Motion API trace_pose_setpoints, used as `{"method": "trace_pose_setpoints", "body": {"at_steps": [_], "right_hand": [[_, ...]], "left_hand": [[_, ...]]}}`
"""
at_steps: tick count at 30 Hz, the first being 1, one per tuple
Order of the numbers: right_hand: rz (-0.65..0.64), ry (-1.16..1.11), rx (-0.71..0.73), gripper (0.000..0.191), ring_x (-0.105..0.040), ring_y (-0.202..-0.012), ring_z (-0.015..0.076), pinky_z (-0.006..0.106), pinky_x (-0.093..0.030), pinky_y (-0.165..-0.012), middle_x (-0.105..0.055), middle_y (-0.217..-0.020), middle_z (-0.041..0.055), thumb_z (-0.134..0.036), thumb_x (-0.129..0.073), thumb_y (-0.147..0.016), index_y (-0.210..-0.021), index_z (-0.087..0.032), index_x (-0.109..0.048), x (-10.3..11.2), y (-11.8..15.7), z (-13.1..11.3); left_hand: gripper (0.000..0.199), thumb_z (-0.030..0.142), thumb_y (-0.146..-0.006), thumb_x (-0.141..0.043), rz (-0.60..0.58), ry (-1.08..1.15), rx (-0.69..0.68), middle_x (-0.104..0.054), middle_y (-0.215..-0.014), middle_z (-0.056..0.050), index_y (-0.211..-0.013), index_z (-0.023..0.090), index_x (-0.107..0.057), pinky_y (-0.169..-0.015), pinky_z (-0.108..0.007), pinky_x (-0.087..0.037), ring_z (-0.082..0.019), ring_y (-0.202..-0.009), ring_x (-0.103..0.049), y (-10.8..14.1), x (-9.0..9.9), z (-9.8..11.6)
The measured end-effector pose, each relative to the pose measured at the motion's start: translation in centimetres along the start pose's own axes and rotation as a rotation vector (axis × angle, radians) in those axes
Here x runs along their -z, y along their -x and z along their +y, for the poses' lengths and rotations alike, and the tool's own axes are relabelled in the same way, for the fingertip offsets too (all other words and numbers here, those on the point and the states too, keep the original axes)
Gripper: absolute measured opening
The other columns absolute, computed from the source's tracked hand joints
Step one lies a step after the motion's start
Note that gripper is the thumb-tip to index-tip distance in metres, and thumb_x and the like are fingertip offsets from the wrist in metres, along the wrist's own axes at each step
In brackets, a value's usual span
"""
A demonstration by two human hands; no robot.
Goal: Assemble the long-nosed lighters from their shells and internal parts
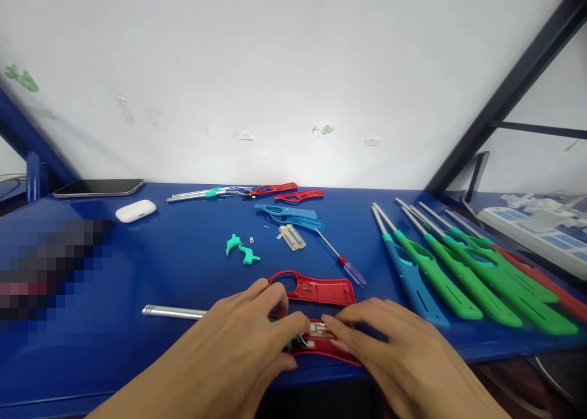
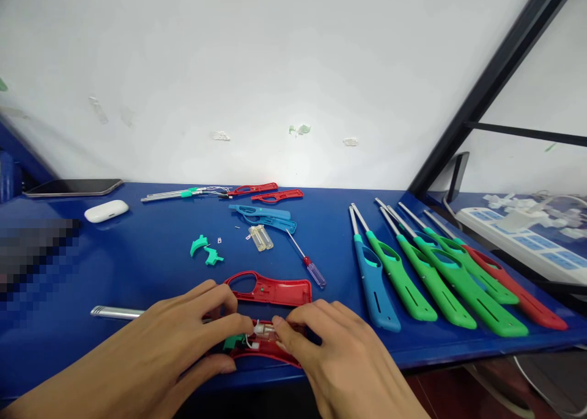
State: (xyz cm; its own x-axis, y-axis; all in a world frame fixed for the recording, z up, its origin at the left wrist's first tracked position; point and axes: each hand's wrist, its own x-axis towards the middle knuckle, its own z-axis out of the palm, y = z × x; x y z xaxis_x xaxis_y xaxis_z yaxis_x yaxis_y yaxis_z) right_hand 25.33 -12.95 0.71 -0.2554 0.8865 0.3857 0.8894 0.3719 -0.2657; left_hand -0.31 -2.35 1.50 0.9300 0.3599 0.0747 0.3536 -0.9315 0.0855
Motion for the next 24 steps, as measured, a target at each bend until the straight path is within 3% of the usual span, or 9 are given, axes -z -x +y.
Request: {"method": "trace_pose_setpoints", "body": {"at_steps": [6,14,20,24], "right_hand": [[-0.042,-0.031,-0.043,0.030,-0.076,-0.085,0.0156,0.024,-0.065,-0.081,-0.078,-0.104,0.0004,-0.017,-0.052,-0.107,-0.114,-0.033,-0.078,-0.1,0.1,-0.1],[-0.072,-0.072,-0.089,0.028,-0.076,-0.087,0.0149,0.022,-0.064,-0.081,-0.078,-0.105,0.0001,-0.020,-0.053,-0.108,-0.108,-0.033,-0.078,-0.3,0.1,-0.1],[-0.080,-0.086,-0.097,0.029,-0.076,-0.088,0.0144,0.022,-0.064,-0.083,-0.078,-0.106,-0.0003,-0.018,-0.054,-0.107,-0.107,-0.033,-0.079,-0.3,-0.1,0.0],[-0.077,-0.085,-0.096,0.028,-0.076,-0.087,0.0144,0.022,-0.064,-0.083,-0.078,-0.105,-0.0003,-0.018,-0.055,-0.106,-0.106,-0.032,-0.080,-0.2,-0.2,-0.1]], "left_hand": [[0.050,0.015,-0.109,-0.054,0.006,0.027,0.011,-0.063,-0.151,0.000,-0.152,0.039,-0.046,-0.115,-0.059,-0.052,-0.029,-0.143,-0.056,-0.2,0.3,0.3],[0.041,0.014,-0.105,-0.064,0.029,0.057,-0.018,-0.070,-0.139,-0.001,-0.139,0.035,-0.060,-0.111,-0.057,-0.055,-0.031,-0.134,-0.062,-0.7,0.6,0.2],[0.040,0.021,-0.108,-0.062,0.060,0.107,-0.014,-0.067,-0.141,0.001,-0.142,0.041,-0.061,-0.117,-0.050,-0.048,-0.026,-0.134,-0.058,-0.5,-1.2,-0.4],[0.024,0.017,-0.107,-0.060,0.108,0.150,-0.022,-0.068,-0.125,-0.002,-0.120,0.033,-0.073,-0.106,-0.038,-0.053,-0.022,-0.117,-0.063,-0.7,-1.7,-0.5]]}}
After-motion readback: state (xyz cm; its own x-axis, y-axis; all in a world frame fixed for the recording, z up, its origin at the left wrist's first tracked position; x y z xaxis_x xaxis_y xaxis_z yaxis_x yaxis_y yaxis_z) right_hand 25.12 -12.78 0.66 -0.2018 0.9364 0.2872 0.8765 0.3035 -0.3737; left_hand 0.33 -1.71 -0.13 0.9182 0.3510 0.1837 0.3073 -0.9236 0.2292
